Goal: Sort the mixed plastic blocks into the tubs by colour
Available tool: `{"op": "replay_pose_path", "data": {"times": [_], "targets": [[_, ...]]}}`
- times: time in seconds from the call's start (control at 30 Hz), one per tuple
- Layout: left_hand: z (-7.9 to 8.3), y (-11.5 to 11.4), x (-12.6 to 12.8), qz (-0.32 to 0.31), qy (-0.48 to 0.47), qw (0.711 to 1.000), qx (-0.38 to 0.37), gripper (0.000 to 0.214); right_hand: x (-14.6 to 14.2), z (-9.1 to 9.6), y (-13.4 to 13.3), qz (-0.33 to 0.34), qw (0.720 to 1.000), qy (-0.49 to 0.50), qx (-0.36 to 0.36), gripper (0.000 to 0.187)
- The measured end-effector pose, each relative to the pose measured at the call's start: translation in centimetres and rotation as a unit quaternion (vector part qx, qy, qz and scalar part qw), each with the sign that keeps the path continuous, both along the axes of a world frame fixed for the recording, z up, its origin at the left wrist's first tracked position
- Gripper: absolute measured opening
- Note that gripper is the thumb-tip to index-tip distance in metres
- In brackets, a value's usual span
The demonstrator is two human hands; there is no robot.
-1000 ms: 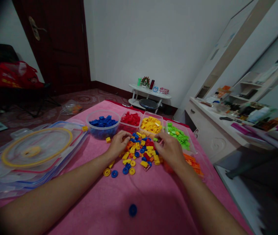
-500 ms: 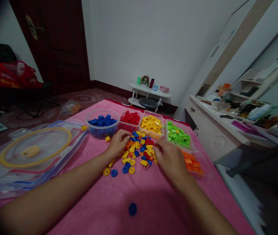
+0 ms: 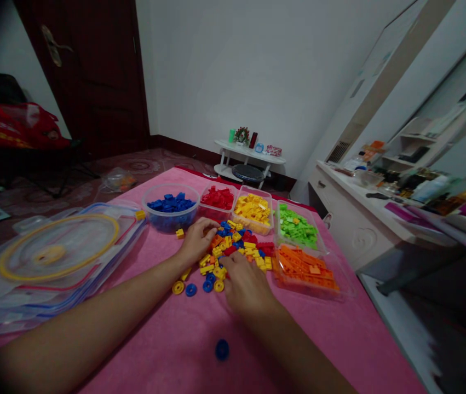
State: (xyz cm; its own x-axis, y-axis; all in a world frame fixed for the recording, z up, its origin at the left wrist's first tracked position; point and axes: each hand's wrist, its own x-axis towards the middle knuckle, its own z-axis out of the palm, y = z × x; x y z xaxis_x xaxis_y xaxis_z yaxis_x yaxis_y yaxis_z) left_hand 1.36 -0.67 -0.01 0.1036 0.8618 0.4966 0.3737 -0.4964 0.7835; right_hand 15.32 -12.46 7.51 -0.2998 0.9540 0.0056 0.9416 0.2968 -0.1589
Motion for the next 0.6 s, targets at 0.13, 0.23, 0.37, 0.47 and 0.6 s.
{"op": "replay_pose_path", "data": {"times": [0.13, 0.23, 0.37, 0.47, 0.6], "targets": [[-0.1, 0.1, 0.0, -0.001, 0.002, 1.000, -0.003, 0.016, 0.6, 1.7, 2.8, -0.029, 0.990, 0.090, 0.109, 0.033], [-0.2, 0.2, 0.0, 0.002, 0.005, 1.000, -0.003, 0.017, 1.5, 1.6, 5.6, -0.061, 0.971, 0.149, 0.176, 0.026], [-0.2, 0.2, 0.0, 0.001, 0.000, 1.000, -0.002, 0.017, 2.0, -1.2, 7.9, -0.084, 0.962, 0.182, 0.187, 0.026], [0.0, 0.0, -0.1, 0.002, 0.001, 1.000, -0.003, 0.017, 1.7, -3.9, 8.0, -0.094, 0.967, 0.156, 0.176, 0.037], [0.0, 0.1, -0.1, 0.023, 0.023, 0.999, -0.003, 0.020, 0.6, -5.7, 7.0, -0.074, 0.976, 0.113, 0.171, 0.037]]}}
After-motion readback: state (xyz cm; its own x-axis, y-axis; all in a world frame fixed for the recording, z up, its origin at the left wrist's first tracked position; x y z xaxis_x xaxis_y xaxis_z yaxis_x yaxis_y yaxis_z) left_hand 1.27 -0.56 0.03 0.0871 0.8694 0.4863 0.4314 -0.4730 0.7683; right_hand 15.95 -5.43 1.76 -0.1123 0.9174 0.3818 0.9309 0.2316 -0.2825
